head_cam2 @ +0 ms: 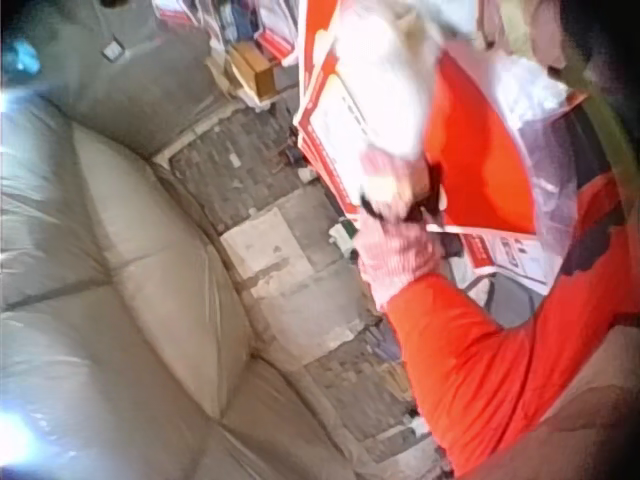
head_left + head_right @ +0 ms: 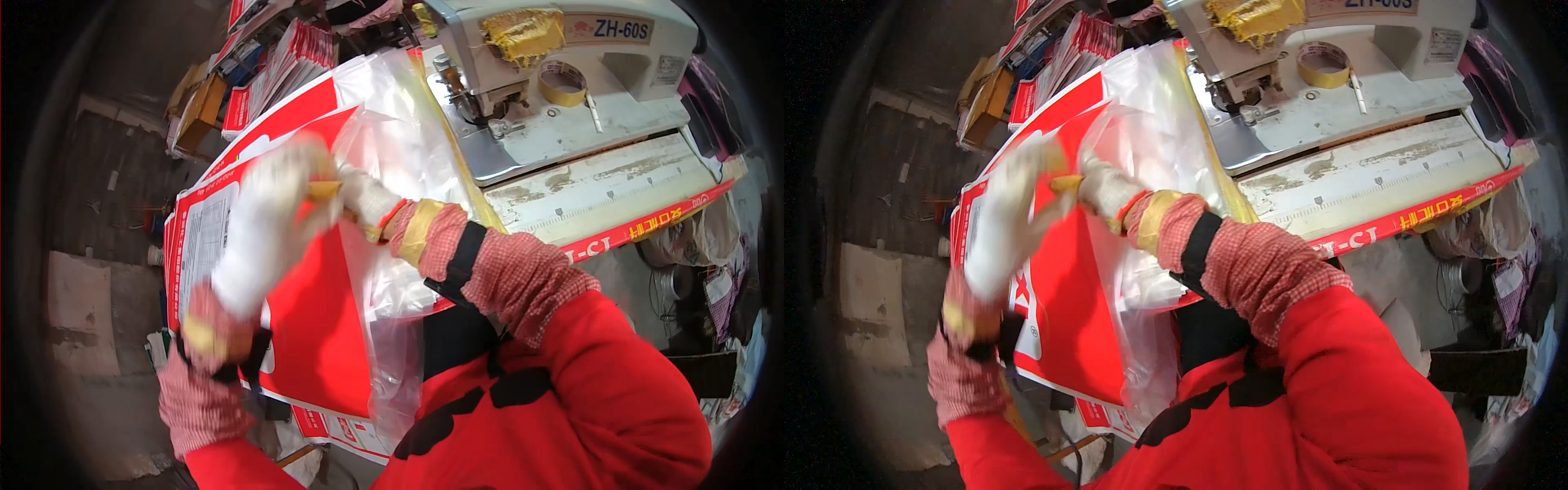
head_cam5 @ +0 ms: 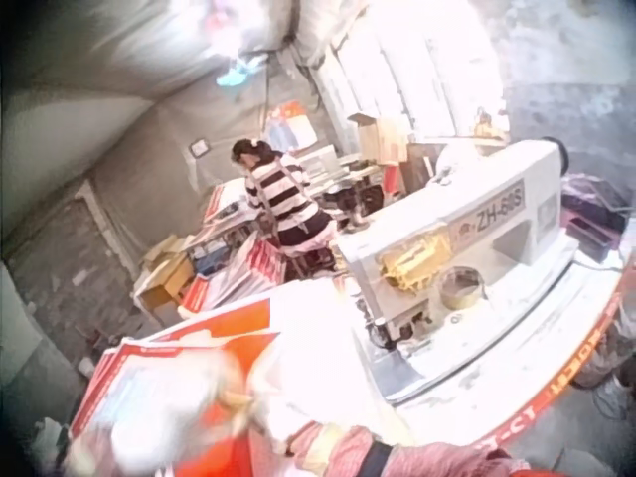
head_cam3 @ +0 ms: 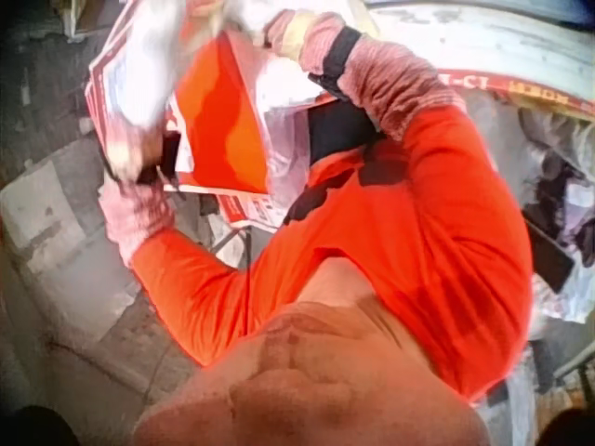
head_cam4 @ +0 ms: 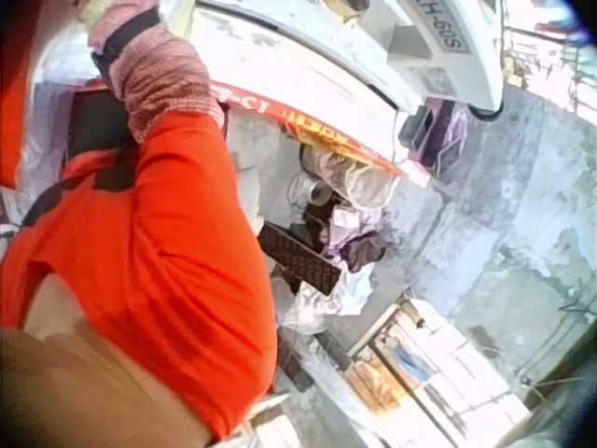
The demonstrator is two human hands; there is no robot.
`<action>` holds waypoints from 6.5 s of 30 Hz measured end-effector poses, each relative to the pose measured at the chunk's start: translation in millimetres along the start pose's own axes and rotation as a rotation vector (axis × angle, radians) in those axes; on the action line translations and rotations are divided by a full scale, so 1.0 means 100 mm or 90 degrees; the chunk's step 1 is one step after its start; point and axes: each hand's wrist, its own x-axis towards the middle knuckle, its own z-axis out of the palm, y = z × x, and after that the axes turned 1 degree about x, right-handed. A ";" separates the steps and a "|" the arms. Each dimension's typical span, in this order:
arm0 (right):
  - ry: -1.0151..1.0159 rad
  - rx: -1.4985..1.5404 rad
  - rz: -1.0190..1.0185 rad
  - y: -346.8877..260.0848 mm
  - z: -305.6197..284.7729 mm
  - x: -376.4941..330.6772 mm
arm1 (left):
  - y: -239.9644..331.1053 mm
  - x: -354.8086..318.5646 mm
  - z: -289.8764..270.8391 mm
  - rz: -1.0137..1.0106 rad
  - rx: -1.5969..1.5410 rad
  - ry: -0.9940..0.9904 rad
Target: Folding and stacking large plastic fertilizer bags at a manufacturing workstation.
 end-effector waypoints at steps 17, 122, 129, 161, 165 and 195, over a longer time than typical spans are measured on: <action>-0.477 -0.717 0.075 -0.18 0.12 0.00 | -0.87 1.14 0.84 -0.103 0.579 -0.128; -0.415 -0.831 0.110 -1.49 -2.06 -0.30 | 0.24 1.96 0.20 0.073 0.415 -0.326; -0.297 -0.621 0.403 -1.83 -1.98 -0.41 | 1.87 1.69 0.13 0.320 0.071 -0.444; 0.226 -1.351 0.104 -0.98 -0.98 -1.68 | 2.10 1.47 -0.24 0.346 0.329 -1.080; 0.077 -0.959 0.161 -1.28 -1.13 -1.48 | 2.16 1.34 -0.02 0.383 0.199 -0.912; 0.021 -0.799 0.297 -1.99 -1.31 -1.12 | 1.94 1.19 0.28 0.401 -0.145 -0.677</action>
